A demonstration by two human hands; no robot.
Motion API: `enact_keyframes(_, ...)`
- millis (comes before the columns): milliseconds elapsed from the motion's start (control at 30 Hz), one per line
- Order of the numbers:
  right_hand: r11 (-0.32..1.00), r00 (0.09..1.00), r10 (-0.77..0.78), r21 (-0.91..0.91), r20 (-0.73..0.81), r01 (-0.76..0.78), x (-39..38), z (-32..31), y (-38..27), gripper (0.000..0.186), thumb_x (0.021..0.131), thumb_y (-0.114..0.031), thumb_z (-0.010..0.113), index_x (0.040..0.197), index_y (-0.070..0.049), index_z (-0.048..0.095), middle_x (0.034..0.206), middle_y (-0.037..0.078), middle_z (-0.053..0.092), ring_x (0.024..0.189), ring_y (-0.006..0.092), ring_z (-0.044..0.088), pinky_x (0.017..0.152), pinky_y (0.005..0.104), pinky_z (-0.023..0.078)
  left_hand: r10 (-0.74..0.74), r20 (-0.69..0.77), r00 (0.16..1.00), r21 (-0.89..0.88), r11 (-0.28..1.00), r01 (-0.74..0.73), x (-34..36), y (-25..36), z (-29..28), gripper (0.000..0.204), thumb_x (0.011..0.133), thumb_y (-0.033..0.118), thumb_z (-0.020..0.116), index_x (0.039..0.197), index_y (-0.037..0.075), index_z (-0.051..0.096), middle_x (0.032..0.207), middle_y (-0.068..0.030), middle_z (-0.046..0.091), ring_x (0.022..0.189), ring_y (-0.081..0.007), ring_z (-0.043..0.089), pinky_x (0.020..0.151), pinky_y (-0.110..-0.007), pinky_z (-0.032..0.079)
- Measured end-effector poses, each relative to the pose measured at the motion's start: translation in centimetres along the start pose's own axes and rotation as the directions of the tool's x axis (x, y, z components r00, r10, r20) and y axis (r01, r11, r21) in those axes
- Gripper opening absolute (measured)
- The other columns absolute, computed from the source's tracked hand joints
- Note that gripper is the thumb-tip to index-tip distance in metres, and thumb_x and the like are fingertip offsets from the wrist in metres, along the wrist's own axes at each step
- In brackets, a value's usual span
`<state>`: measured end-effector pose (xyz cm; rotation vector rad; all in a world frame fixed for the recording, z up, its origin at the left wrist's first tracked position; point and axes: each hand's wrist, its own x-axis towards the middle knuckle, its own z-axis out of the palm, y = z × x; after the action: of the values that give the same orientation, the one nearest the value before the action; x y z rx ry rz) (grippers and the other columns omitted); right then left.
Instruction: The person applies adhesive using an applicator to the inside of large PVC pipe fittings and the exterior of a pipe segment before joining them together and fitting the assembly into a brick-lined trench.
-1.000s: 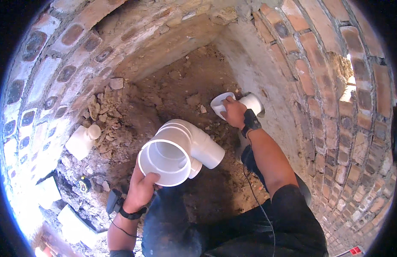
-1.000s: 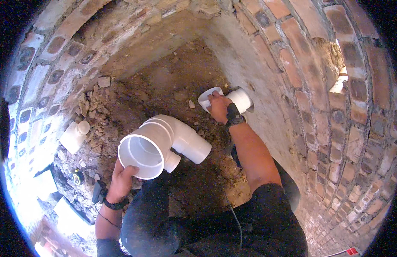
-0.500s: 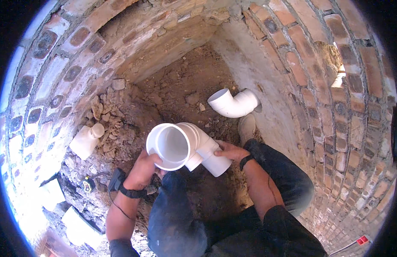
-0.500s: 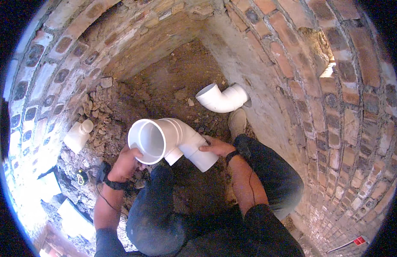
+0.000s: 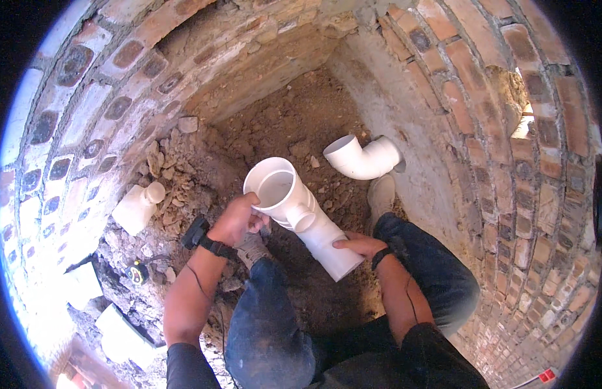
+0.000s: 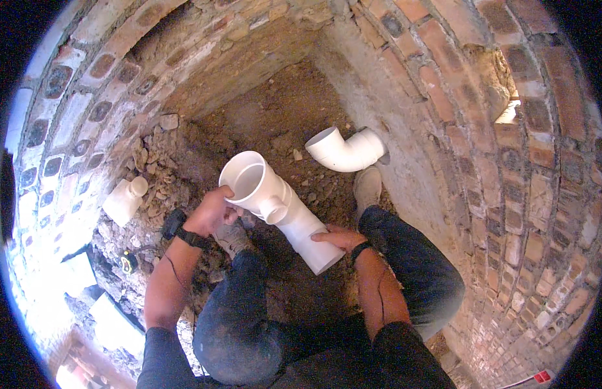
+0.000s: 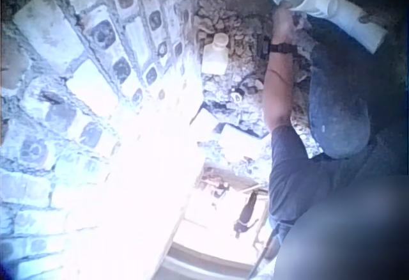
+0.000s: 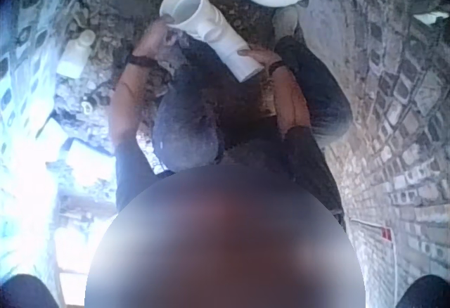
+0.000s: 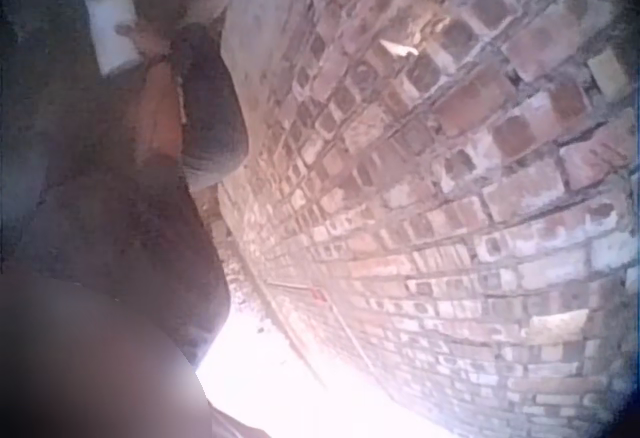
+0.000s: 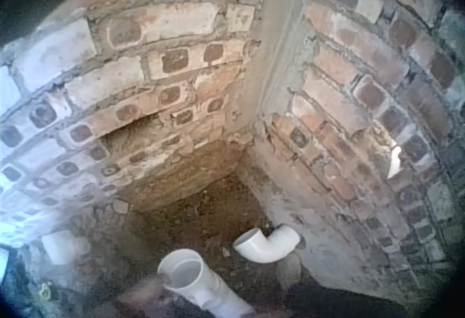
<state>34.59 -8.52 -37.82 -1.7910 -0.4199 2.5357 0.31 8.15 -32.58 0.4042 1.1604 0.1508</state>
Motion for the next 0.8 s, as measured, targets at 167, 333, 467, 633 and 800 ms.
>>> enact_keyframes(167,0.997,0.995,0.064,-0.053,0.076,-0.060,-0.8,-1.1,0.4,0.078,0.088,-0.049,0.070,0.143,-0.001,0.045,0.125,0.014,0.064,0.111,0.0229,0.064,0.096,0.0348,0.049,-0.027,-0.094,0.995,-0.033,0.999,0.024,1.6,-0.5,1.0,0.033,0.096,0.032,0.043,0.099,0.005,0.060,0.069,-0.0078,0.063,0.051,-0.0141,0.049,0.048,-0.028,0.037)
enact_keyframes(333,0.988,0.991,0.085,-0.141,0.101,-0.071,-1.2,-0.6,-1.3,0.077,0.087,-0.052,0.069,0.141,0.000,0.048,0.124,0.014,0.065,0.110,0.0230,0.064,0.095,0.0347,0.049,-0.044,-0.166,0.985,-0.080,0.996,0.031,3.4,-2.0,-0.1,0.034,0.100,0.035,0.040,0.104,0.006,0.058,0.071,-0.0087,0.063,0.053,-0.0143,0.051,0.049,-0.027,0.038)
enact_keyframes(467,0.993,0.993,0.091,-0.084,0.077,-0.085,-1.1,-1.8,-0.1,0.076,0.086,-0.052,0.069,0.139,-0.001,0.051,0.123,0.013,0.066,0.108,0.0227,0.064,0.093,0.0348,0.049,0.003,-0.223,0.975,-0.063,0.998,-0.017,4.9,-2.6,1.8,0.041,0.099,0.039,0.043,0.100,0.001,0.060,0.071,-0.0083,0.065,0.053,-0.0141,0.054,0.050,-0.029,0.045)
enact_keyframes(633,0.992,0.996,0.081,-0.102,0.041,-0.076,-2.4,-1.3,-1.2,0.074,0.086,-0.052,0.069,0.138,-0.002,0.052,0.121,0.013,0.066,0.107,0.0225,0.064,0.093,0.0352,0.049,0.004,-0.247,0.969,-0.076,0.997,-0.023,4.7,-2.9,2.2,0.046,0.100,0.041,0.044,0.097,-0.001,0.062,0.069,-0.0088,0.065,0.052,-0.0143,0.056,0.049,-0.030,0.046)
enact_keyframes(800,0.986,0.992,0.127,-0.113,0.002,-0.126,-1.3,-2.6,-0.3,0.075,0.086,-0.053,0.069,0.138,-0.002,0.052,0.121,0.012,0.067,0.108,0.0228,0.064,0.091,0.0353,0.049,0.077,-0.340,0.937,0.202,0.979,-0.007,5.4,-2.6,2.7,0.048,0.100,0.042,0.046,0.097,-0.003,0.061,0.067,-0.0098,0.065,0.055,-0.0157,0.063,0.049,-0.031,0.049)
